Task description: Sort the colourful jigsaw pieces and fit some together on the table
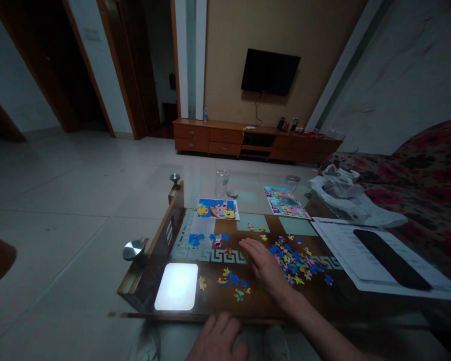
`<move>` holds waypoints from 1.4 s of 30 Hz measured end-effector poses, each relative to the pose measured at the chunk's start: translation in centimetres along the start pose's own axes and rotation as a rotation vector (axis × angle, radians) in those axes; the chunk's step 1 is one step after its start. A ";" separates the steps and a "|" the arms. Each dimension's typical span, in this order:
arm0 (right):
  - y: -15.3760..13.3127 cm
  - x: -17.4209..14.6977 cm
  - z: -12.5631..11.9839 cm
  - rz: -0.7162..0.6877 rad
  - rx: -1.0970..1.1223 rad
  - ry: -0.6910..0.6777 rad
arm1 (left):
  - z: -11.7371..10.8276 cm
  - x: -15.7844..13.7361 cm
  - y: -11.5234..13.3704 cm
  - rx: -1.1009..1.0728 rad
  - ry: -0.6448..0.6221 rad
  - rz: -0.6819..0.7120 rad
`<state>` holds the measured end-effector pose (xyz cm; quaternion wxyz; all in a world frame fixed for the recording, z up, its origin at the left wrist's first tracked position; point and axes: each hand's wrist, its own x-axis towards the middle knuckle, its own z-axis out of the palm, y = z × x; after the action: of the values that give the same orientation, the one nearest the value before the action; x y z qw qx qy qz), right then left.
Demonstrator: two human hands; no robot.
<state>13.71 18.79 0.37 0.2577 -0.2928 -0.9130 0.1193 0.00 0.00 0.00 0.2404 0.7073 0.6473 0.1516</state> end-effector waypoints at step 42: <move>-4.7 -5.0 -4.3 0.151 0.162 -0.081 | -6.2 -1.5 -0.5 0.324 -0.068 0.110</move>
<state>17.28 12.34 3.72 0.2334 -0.3340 -0.8854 0.2234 -3.83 -0.61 5.06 0.1362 0.7759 0.6150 0.0340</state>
